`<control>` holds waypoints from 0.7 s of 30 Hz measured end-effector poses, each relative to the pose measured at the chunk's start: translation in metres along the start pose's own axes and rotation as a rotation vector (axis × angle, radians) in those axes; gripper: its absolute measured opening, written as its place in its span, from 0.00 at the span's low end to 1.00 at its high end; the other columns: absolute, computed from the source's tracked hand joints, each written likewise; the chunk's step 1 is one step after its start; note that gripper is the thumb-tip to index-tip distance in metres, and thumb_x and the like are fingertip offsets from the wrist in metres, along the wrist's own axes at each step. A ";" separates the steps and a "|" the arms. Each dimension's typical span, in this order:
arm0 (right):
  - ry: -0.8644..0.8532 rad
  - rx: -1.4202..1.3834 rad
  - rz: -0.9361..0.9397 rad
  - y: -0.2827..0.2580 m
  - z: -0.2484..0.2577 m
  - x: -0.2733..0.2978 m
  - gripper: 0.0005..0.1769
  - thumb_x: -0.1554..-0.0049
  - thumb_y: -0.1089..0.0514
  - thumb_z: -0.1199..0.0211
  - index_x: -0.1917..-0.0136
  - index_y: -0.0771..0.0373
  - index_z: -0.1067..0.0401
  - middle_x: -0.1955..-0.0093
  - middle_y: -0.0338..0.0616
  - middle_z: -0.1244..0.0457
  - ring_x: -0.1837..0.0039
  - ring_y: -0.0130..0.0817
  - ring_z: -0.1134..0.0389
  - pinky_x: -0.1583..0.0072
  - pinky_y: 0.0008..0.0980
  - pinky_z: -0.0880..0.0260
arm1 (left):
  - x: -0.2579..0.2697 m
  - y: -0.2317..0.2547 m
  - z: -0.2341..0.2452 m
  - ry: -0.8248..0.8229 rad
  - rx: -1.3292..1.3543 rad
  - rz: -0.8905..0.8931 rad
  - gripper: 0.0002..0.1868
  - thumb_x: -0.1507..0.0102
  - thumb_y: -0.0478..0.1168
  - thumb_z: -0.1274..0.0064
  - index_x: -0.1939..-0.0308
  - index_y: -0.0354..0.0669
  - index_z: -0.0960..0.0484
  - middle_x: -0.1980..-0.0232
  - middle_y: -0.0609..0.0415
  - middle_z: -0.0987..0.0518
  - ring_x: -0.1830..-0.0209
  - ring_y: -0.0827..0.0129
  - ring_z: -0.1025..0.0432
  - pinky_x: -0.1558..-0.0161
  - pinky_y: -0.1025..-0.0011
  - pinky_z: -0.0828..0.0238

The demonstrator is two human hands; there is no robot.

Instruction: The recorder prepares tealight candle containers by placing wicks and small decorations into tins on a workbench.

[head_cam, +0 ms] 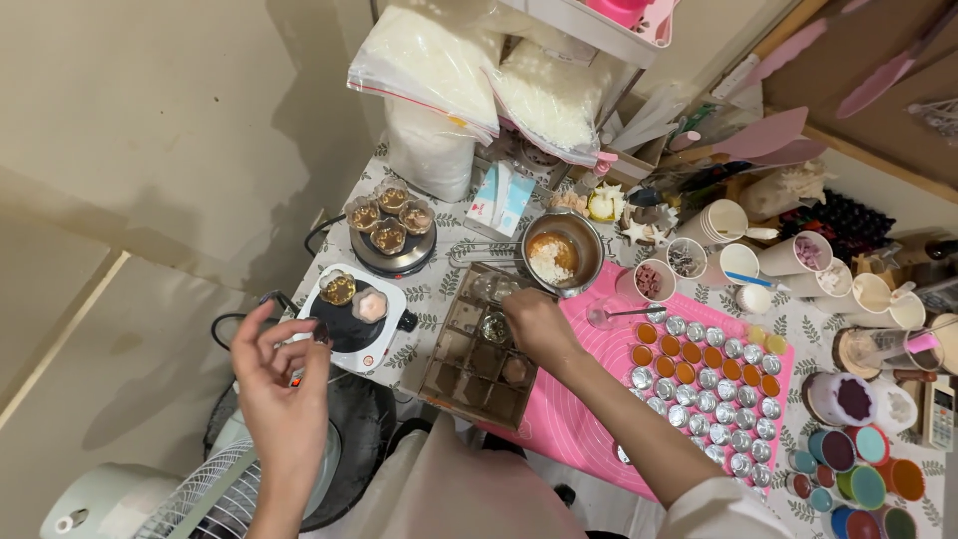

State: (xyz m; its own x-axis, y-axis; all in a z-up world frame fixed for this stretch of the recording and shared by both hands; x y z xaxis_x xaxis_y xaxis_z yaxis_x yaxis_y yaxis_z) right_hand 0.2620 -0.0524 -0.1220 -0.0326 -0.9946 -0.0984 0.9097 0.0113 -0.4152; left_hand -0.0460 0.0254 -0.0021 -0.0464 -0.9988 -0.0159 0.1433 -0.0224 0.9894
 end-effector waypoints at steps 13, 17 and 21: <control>-0.085 0.123 -0.190 -0.014 -0.009 -0.006 0.06 0.45 0.66 0.40 0.53 0.66 0.26 0.52 0.54 0.33 0.47 0.52 0.30 0.46 0.46 0.28 | 0.000 -0.008 0.015 0.030 0.037 -0.006 0.33 0.35 0.26 0.50 0.27 0.36 0.41 0.44 0.48 0.24 0.56 0.76 0.28 0.51 0.76 0.30; 0.083 -0.091 -0.334 -0.028 0.001 0.024 0.10 0.45 0.58 0.35 0.51 0.63 0.23 0.52 0.55 0.30 0.50 0.54 0.29 0.49 0.46 0.29 | -0.001 -0.010 0.022 0.046 0.029 -0.001 0.33 0.35 0.25 0.50 0.27 0.36 0.41 0.43 0.47 0.25 0.55 0.76 0.28 0.50 0.77 0.30; 0.088 -0.299 -0.519 -0.052 -0.006 0.044 0.13 0.47 0.55 0.34 0.49 0.59 0.20 0.54 0.55 0.30 0.56 0.52 0.27 0.51 0.41 0.27 | -0.003 -0.008 0.020 0.037 0.044 0.005 0.33 0.35 0.25 0.50 0.27 0.36 0.41 0.43 0.47 0.25 0.56 0.76 0.29 0.50 0.77 0.30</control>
State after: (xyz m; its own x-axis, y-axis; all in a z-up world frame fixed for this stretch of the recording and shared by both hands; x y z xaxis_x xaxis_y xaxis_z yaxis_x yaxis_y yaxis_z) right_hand 0.2105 -0.0966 -0.1101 -0.4866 -0.8659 0.1161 0.6106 -0.4321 -0.6637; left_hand -0.0672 0.0296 -0.0071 -0.0094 -0.9998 -0.0156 0.1002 -0.0165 0.9948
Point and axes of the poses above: each hand's wrist, its own x-axis away from the middle knuckle, its own z-axis out of the back of the hand, y = z × x, the point moved 2 cm from there along -x, towards the middle knuckle
